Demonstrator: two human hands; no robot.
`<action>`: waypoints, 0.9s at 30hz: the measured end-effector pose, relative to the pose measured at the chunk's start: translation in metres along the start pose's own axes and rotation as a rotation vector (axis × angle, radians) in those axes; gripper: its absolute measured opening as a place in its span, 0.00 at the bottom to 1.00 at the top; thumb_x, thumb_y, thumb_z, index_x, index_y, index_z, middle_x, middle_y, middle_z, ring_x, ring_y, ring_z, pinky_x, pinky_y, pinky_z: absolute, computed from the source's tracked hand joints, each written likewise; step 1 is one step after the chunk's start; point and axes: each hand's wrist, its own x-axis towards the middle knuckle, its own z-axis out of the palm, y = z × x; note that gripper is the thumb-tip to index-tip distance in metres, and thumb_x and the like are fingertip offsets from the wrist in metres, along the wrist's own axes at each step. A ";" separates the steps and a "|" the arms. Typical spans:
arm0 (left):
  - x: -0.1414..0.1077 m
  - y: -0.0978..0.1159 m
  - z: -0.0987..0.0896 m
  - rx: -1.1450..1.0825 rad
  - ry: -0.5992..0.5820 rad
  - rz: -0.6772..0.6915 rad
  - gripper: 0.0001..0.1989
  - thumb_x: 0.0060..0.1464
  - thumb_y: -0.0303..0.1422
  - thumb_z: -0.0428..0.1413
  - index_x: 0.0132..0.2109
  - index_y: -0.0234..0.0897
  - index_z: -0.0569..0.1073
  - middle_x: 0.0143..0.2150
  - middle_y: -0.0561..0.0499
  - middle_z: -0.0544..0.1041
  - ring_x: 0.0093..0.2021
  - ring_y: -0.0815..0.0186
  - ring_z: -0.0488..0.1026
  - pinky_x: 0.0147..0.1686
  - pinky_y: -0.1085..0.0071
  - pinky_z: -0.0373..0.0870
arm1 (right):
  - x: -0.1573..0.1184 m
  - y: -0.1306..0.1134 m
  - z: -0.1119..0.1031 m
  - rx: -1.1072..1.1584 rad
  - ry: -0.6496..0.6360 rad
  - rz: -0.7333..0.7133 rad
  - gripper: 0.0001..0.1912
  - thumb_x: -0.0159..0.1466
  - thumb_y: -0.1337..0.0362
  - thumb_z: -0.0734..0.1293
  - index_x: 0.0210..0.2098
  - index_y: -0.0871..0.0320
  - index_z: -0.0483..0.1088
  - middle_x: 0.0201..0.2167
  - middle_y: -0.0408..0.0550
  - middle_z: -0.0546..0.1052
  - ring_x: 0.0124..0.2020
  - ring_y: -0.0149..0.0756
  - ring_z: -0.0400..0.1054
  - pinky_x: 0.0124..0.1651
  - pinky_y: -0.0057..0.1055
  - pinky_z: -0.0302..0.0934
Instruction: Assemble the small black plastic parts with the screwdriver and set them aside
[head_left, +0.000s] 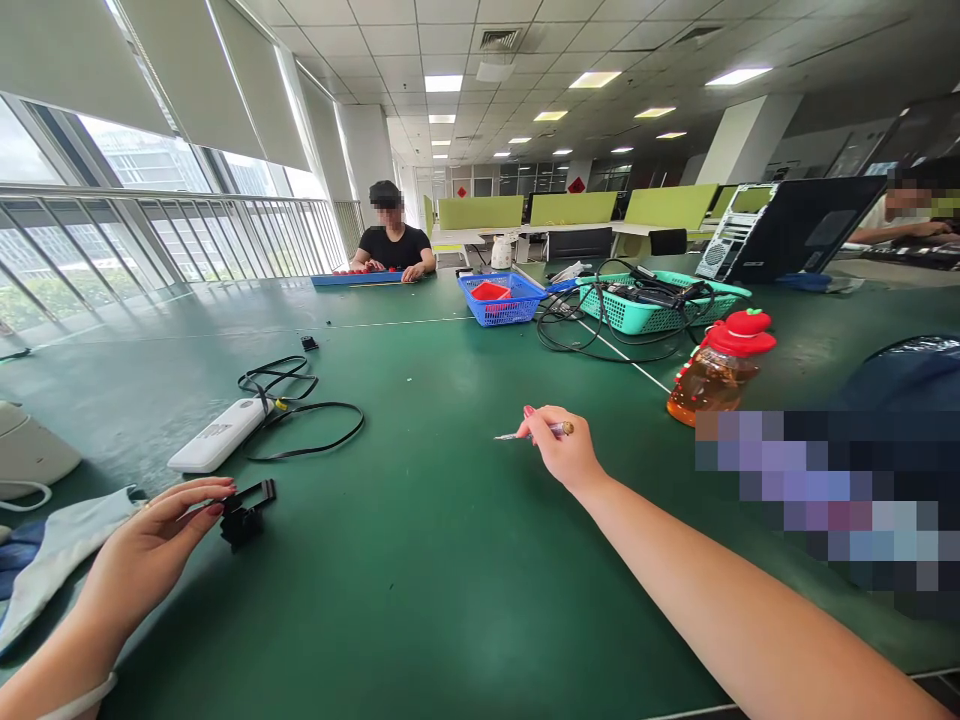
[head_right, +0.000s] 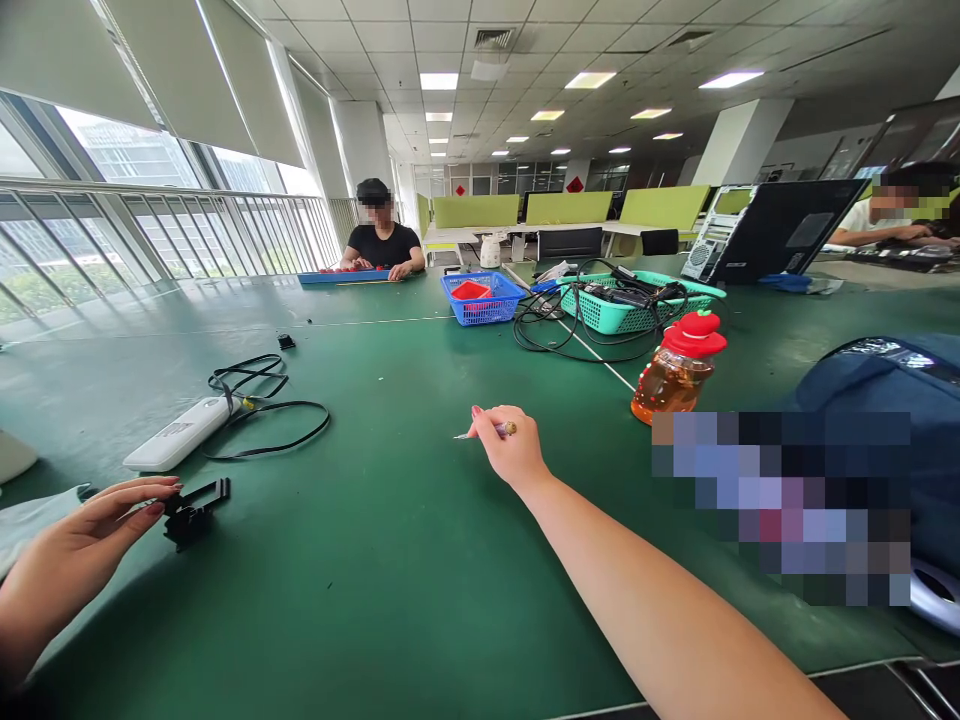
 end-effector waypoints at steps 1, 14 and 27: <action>0.000 0.001 0.000 -0.020 -0.010 -0.006 0.28 0.39 0.54 0.55 0.40 0.37 0.76 0.49 0.42 0.79 0.52 0.52 0.75 0.58 0.58 0.69 | 0.000 0.000 0.000 0.001 -0.002 0.001 0.26 0.66 0.51 0.60 0.17 0.54 0.74 0.17 0.45 0.72 0.26 0.36 0.69 0.33 0.32 0.60; 0.004 -0.015 -0.007 0.129 -0.161 0.064 0.32 0.44 0.57 0.50 0.46 0.37 0.78 0.49 0.45 0.81 0.51 0.53 0.77 0.60 0.57 0.67 | -0.001 -0.002 0.000 -0.001 -0.042 0.014 0.25 0.66 0.52 0.60 0.17 0.54 0.73 0.16 0.44 0.70 0.25 0.34 0.67 0.31 0.31 0.59; 0.001 -0.013 -0.008 0.114 -0.207 0.034 0.41 0.36 0.67 0.54 0.46 0.38 0.80 0.43 0.45 0.83 0.42 0.54 0.81 0.48 0.59 0.77 | 0.000 -0.004 0.000 0.022 -0.060 0.015 0.26 0.66 0.51 0.60 0.17 0.54 0.73 0.16 0.44 0.70 0.23 0.33 0.65 0.29 0.30 0.58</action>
